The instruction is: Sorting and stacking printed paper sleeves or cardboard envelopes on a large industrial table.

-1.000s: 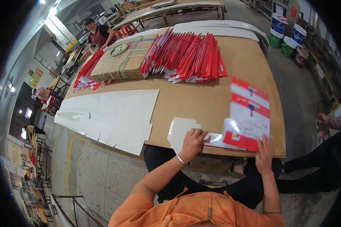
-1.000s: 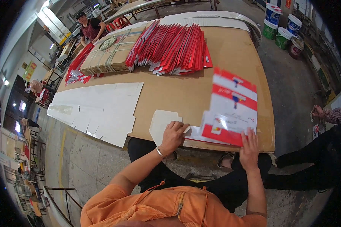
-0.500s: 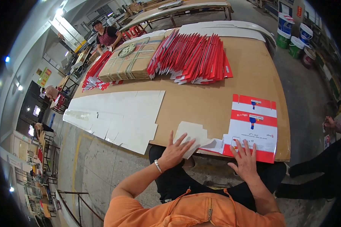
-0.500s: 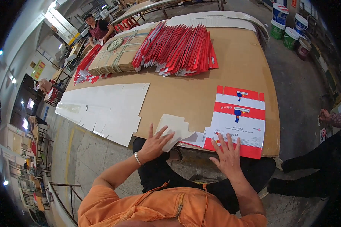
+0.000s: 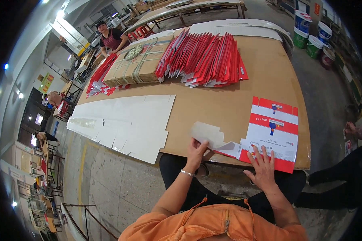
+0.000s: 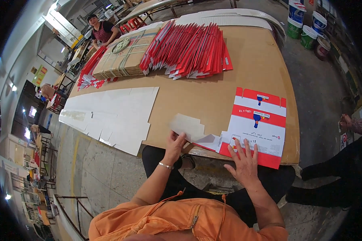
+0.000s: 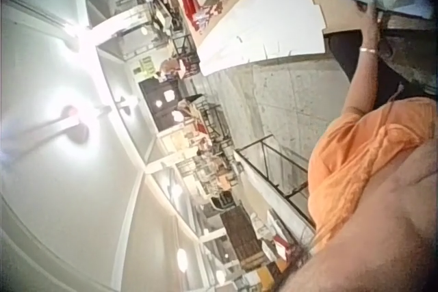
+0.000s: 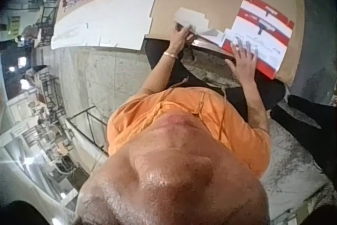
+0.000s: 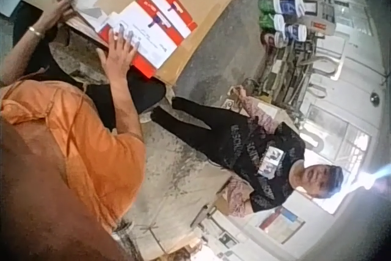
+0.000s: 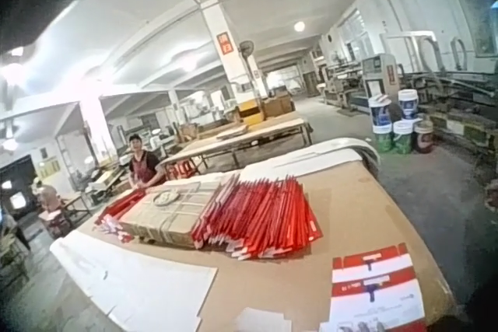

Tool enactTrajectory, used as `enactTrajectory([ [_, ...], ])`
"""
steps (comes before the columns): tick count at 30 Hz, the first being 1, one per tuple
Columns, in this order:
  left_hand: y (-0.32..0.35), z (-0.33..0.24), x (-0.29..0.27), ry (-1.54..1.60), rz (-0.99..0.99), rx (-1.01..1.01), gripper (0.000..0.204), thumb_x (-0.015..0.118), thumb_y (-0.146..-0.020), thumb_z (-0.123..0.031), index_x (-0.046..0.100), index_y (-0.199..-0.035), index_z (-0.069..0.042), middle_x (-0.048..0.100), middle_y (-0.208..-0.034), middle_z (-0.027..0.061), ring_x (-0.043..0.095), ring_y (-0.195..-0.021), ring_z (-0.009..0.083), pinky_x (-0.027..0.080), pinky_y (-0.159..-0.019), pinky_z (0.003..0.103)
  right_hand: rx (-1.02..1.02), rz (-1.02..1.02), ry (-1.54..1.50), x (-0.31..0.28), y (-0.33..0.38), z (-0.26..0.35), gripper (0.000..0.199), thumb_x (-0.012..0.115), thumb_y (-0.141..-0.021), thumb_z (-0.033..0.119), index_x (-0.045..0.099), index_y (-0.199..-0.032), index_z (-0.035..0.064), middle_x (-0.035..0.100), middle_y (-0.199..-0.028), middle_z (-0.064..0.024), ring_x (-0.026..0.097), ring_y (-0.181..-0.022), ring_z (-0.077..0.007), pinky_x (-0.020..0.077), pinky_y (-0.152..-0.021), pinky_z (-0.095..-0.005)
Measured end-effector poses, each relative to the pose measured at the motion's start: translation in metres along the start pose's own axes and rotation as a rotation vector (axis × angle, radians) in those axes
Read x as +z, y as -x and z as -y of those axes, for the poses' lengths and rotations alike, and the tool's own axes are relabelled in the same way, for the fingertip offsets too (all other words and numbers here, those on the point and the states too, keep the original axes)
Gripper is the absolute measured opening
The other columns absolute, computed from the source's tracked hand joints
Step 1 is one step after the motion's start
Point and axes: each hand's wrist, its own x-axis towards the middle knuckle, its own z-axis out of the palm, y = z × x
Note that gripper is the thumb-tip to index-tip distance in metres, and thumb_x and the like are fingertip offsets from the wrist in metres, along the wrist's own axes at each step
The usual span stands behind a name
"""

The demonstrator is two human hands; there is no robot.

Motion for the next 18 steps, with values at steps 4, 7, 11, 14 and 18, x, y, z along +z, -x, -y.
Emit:
enactTrajectory([
  [4,-0.007,0.019,0.015,-0.002,-0.096,0.004,0.033,0.065,-0.091,-0.012,0.053,-0.118,0.002,0.066,-0.101,0.0116,0.064,-0.09,0.0209,0.051,-0.078,0.034,-0.003,0.014,-0.016,0.001,0.004,0.003,0.07,0.069,-0.082,0.045,0.044,-0.143,0.0205,0.034,-0.152,-0.011,0.026,-0.141,-0.0372,0.0144,-0.112,-0.0636],
  [7,-0.004,0.03,0.024,-0.671,-0.072,0.451,0.034,0.052,-0.096,-0.01,0.049,-0.125,0.007,0.064,-0.108,0.0235,0.063,-0.096,0.0388,0.049,-0.084,0.04,-0.018,0.025,-0.01,0.004,0.001,-0.007,0.064,0.067,-0.084,0.032,0.044,-0.143,0.0203,0.034,-0.153,-0.0089,0.029,-0.14,-0.0368,0.0174,-0.112,-0.0627],
  [11,-0.011,0.001,0.045,-0.853,0.391,0.764,0.07,0.049,-0.08,0.009,0.03,-0.146,0.0,0.034,-0.15,0.0209,0.031,-0.141,0.0365,0.026,-0.115,0.045,-0.072,0.101,0.021,-0.028,-0.01,-0.023,0.063,0.053,-0.084,0.001,0.042,-0.144,0.0197,0.031,-0.154,-0.0067,0.034,-0.138,-0.0348,0.024,-0.111,-0.0599],
  [14,-0.018,-0.004,0.047,-1.043,0.671,0.844,0.071,0.049,-0.08,0.004,0.029,-0.148,-0.003,0.03,-0.153,0.019,0.025,-0.144,0.0353,0.02,-0.116,0.053,-0.068,0.111,-0.028,-0.036,-0.021,-0.025,0.068,0.049,-0.084,-0.005,0.038,-0.146,0.0204,0.031,-0.154,-0.0068,0.034,-0.138,-0.0343,0.0251,-0.111,-0.0596],
  [18,-0.01,-0.009,0.059,-1.172,0.844,0.678,0.067,0.05,-0.092,-0.035,0.029,-0.149,-0.007,0.018,-0.158,0.0174,0.013,-0.147,0.038,0.008,-0.114,0.061,-0.075,0.068,-0.001,-0.029,-0.013,-0.035,0.073,0.049,-0.085,-0.005,0.03,-0.15,0.0223,0.032,-0.153,-0.0069,0.033,-0.138,-0.0328,0.0251,-0.111,-0.0603],
])
